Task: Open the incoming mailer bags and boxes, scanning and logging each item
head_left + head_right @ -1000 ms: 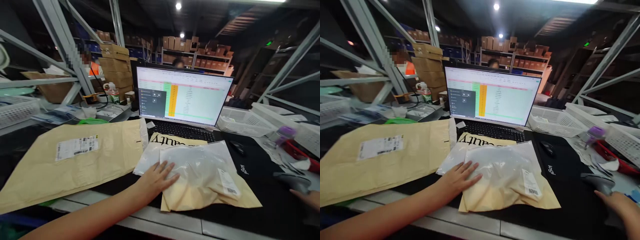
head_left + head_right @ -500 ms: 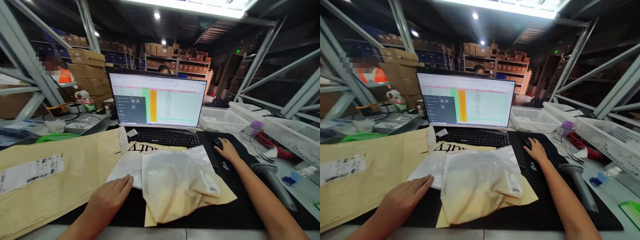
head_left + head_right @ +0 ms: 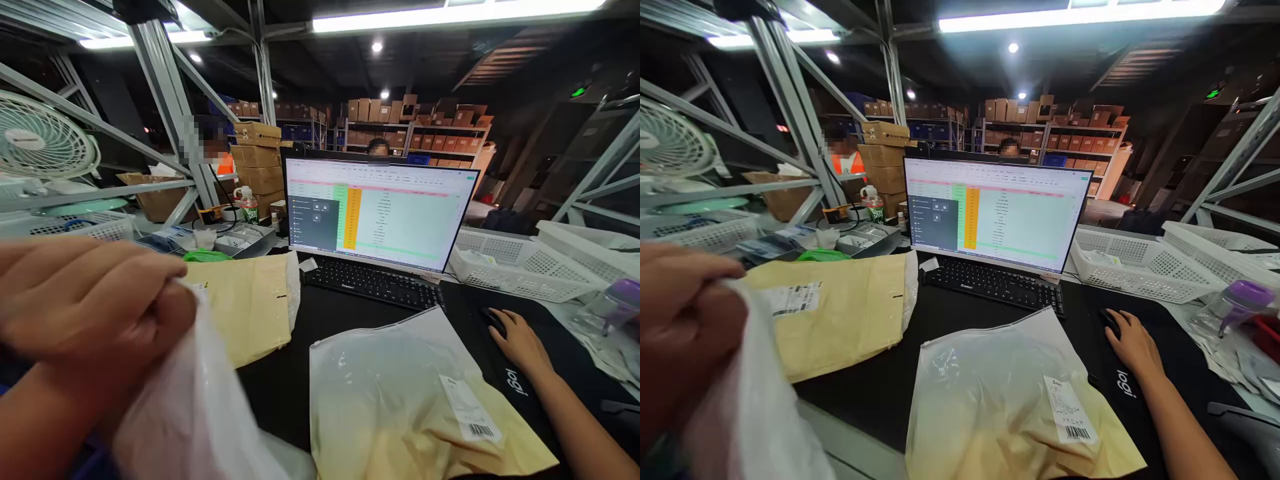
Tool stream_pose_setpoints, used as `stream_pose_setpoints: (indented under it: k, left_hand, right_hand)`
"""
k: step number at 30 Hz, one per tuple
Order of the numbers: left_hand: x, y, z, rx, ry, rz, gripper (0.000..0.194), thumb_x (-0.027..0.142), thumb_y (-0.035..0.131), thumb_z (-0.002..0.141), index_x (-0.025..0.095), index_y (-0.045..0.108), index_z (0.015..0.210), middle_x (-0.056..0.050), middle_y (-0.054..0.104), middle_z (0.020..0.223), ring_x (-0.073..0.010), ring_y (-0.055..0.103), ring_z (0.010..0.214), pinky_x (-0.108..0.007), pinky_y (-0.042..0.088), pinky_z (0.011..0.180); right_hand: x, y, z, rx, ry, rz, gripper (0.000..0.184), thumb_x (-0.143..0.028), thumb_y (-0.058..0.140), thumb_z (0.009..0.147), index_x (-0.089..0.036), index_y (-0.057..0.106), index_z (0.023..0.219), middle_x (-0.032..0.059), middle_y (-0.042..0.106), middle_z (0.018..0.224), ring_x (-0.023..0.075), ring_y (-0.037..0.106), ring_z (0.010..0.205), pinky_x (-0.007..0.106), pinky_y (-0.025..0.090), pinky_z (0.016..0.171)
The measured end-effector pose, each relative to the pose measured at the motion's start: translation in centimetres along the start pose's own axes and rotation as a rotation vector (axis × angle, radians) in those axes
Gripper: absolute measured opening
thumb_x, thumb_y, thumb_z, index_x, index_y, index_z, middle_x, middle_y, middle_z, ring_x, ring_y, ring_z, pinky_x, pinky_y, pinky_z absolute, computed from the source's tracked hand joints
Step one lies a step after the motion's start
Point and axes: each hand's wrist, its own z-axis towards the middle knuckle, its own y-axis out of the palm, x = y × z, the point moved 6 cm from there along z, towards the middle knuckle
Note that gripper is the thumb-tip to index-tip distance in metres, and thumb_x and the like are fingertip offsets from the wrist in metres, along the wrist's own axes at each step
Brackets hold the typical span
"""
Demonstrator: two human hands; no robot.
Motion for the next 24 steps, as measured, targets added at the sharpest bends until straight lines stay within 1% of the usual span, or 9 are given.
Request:
stream_pose_setpoints:
  k: [2, 3, 5, 8, 11, 13, 17, 21, 24]
  left_hand:
    - [2.7, 1.3, 1.5, 0.072, 0.226, 0.196, 0.034, 0.034, 0.041, 0.087, 0.017, 0.066, 0.070, -0.004, 0.064, 0.077, -0.0273, 0.066, 0.099, -0.048, 0.044, 0.106]
    - [3.7, 3.2, 2.1, 0.008, 0.300, 0.290, 0.036, 0.030, 0.038, 0.089, 0.017, 0.064, 0.068, -0.004, 0.062, 0.072, -0.0256, 0.066, 0.092, -0.046, 0.046, 0.101]
    - [4.1, 8.1, 2.8, -0.235, 0.359, 0.439, 0.036, 0.025, 0.037, 0.091, 0.015, 0.063, 0.068, -0.006, 0.061, 0.070, -0.0255, 0.066, 0.086, -0.043, 0.047, 0.093]
    - [2.0, 15.0, 1.4, -0.569, 0.377, 0.540, 0.032, 0.022, 0.042, 0.092, 0.012, 0.068, 0.075, -0.013, 0.068, 0.076, -0.0302, 0.067, 0.084, -0.044, 0.046, 0.084]
    - [-2.1, 18.9, -1.0, -0.724, 0.326, 0.540, 0.030, 0.018, 0.043, 0.091, 0.008, 0.070, 0.081, -0.017, 0.071, 0.082, -0.0327, 0.069, 0.085, -0.045, 0.046, 0.083]
    - [-5.1, 19.6, -2.1, -0.738, 0.273, 0.523, 0.032, 0.015, 0.041, 0.091, 0.006, 0.070, 0.081, -0.015, 0.070, 0.081, -0.0318, 0.069, 0.088, -0.044, 0.047, 0.084]
    - [-9.0, 18.2, -2.6, -0.677, 0.192, 0.397, 0.042, 0.013, 0.030, 0.099, 0.002, 0.068, 0.086, -0.009, 0.063, 0.081, -0.0280, 0.066, 0.097, -0.044, 0.047, 0.095]
    - [-10.4, 17.5, -3.7, -0.663, 0.202, 0.371, 0.042, 0.021, 0.031, 0.102, 0.001, 0.067, 0.109, -0.013, 0.064, 0.107, -0.0319, 0.060, 0.114, -0.053, 0.043, 0.107]
    - [-10.1, 17.7, -6.6, -0.670, 0.276, 0.248, 0.039, 0.032, 0.045, 0.098, 0.007, 0.069, 0.115, -0.018, 0.064, 0.122, -0.0362, 0.061, 0.116, -0.058, 0.046, 0.104]
  right_hand:
    - [-0.1, -0.1, -0.1, 0.007, -0.005, -0.008, 0.060, -0.048, 0.038, 0.094, -0.018, 0.059, 0.141, 0.0197, 0.054, 0.140, 0.0371, 0.059, 0.123, 0.052, 0.053, 0.100]
    - [-0.2, -0.4, -0.2, 0.010, -0.010, -0.008, 0.060, -0.048, 0.038, 0.094, -0.018, 0.059, 0.141, 0.0196, 0.053, 0.140, 0.0370, 0.059, 0.122, 0.052, 0.053, 0.100]
    - [-0.7, -0.9, -0.4, 0.010, -0.027, -0.006, 0.058, -0.047, 0.038, 0.094, -0.019, 0.059, 0.141, 0.0188, 0.053, 0.141, 0.0358, 0.060, 0.122, 0.050, 0.053, 0.100]
    - [-1.3, -1.8, -0.6, 0.004, -0.039, -0.007, 0.055, -0.043, 0.040, 0.094, -0.020, 0.060, 0.139, 0.0168, 0.054, 0.140, 0.0327, 0.061, 0.120, 0.046, 0.053, 0.101]
    - [-1.7, -2.1, -0.7, -0.003, -0.037, -0.021, 0.053, -0.042, 0.040, 0.094, -0.022, 0.061, 0.138, 0.0158, 0.054, 0.141, 0.0315, 0.063, 0.116, 0.045, 0.054, 0.100]
    - [-1.7, -1.9, -0.7, 0.005, -0.040, -0.027, 0.054, -0.043, 0.039, 0.094, -0.022, 0.062, 0.138, 0.0154, 0.054, 0.140, 0.0313, 0.063, 0.117, 0.045, 0.054, 0.100]
    - [-0.8, -0.9, -0.5, 0.043, -0.027, -0.019, 0.056, -0.047, 0.036, 0.093, -0.022, 0.064, 0.136, 0.0142, 0.056, 0.137, 0.0310, 0.062, 0.119, 0.045, 0.053, 0.102]
    - [0.4, 0.2, -0.2, 0.067, -0.034, 0.010, 0.059, -0.050, 0.036, 0.092, -0.021, 0.065, 0.134, 0.0157, 0.056, 0.134, 0.0321, 0.063, 0.117, 0.047, 0.053, 0.102]
    - [1.0, 0.8, 0.0, 0.073, -0.043, 0.043, 0.060, -0.051, 0.037, 0.090, -0.020, 0.065, 0.133, 0.0173, 0.056, 0.132, 0.0345, 0.061, 0.119, 0.050, 0.052, 0.102]
